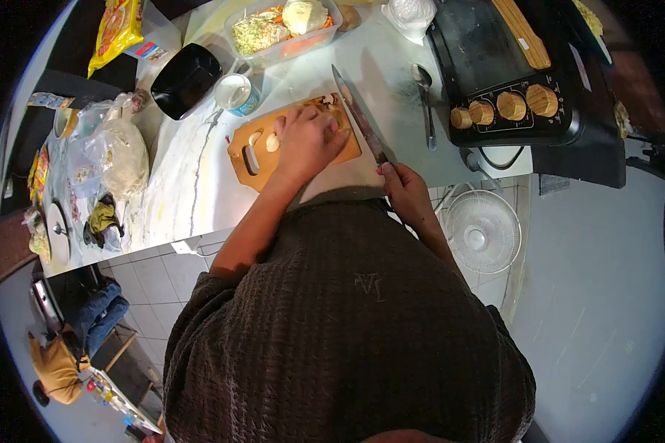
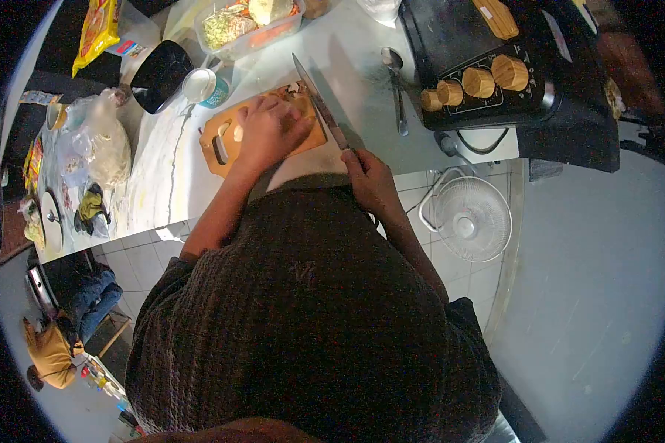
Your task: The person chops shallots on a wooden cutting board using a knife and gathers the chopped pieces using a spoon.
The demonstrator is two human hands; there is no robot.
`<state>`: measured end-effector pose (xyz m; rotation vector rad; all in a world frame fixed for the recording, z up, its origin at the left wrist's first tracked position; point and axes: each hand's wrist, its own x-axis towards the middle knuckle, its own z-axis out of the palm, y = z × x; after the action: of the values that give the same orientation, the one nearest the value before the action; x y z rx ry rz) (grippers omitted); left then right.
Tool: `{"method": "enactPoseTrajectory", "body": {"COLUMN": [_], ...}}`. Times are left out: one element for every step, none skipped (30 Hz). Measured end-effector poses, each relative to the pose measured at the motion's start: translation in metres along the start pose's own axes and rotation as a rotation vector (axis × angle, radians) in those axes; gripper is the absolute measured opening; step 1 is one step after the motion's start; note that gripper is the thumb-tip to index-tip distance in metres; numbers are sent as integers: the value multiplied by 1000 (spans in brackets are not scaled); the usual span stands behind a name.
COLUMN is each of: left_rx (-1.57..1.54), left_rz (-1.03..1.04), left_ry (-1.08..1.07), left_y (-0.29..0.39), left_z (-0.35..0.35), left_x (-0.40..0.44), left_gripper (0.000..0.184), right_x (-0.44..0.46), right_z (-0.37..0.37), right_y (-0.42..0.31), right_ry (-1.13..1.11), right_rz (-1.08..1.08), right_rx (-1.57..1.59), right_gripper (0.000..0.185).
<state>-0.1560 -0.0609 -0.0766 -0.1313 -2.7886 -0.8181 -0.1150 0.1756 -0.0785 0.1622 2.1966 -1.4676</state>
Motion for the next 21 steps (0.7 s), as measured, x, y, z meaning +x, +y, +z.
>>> {"method": "enactPoseTrajectory", "body": {"left_rx": [0,-25,-51,-52,-62,-72,-71,-53,-34,-32,1,34,34,-10,-54,-54,-67,-79,-78,-60,-42], "left_rz": [5,-18,-43,-43,-8,27,27,33,39,41,6,-28,-24,-38,-52,-48,-67,-85,-83,-61,-41], "left_ry": [-2,-21,-41,-45,-51,-56,-57,-62,-66,-65,-19,26,23,71,118,114,138,162,159,173,188], "left_y": [-1,-2,0,1,2,2,3,5,6,5,5,6,5,3,0,-3,-6,-7,-7,-6,-5], "left_z": [-4,-8,-13,-15,-16,-17,-14,-10,-7,-6,-6,-7,-9,-13,-16,-16,-16,-16,-16,-16,-16], "left_x": [2,4,6,6,6,6,4,1,-1,-3,-4,-5,-6,-7,-7,-7,-8,-9,-9,-10,-10], "left_gripper": [25,26,26,26,28,29,29,29,28,28,27,26,26,24,23,23,23,24,24,23,23], "right_x": [0,-1,-2,-3,-3,-4,-5,-6,-6,-7,-9,-9,-10,-11,-12,-13,-13,-13,-13,-12,-11], "right_z": [0,-1,-1,-1,0,1,2,2,3,3,4,4,3,2,1,-1,-4,-5,-5,-6,-7], "right_y": [-1,-2,-4,-4,-5,-6,-8,-11,-13,-14,-15,-15,-16,-16,-17,-20,-23,-25,-24,-23,-23], "right_ry": [4,5,4,5,1,-2,-3,-8,-13,-12,53,120,123,199,276,279,259,240,241,241,239], "right_rz": [1,12,26,30,2,-28,-27,-5,16,14,-36,-84,-82,-183,-284,-281,-260,-240,-238,-250,-263], "right_rx": [3,-26,-57,-55,-44,-32,-31,-27,-23,-22,-86,-149,-146,-243,-341,-337,-357,-376,-373,-403,-436], "right_gripper": [35,35,36,36,36,37,37,38,39,39,39,39,39,39,40,40,40,40,40,39,39]}}
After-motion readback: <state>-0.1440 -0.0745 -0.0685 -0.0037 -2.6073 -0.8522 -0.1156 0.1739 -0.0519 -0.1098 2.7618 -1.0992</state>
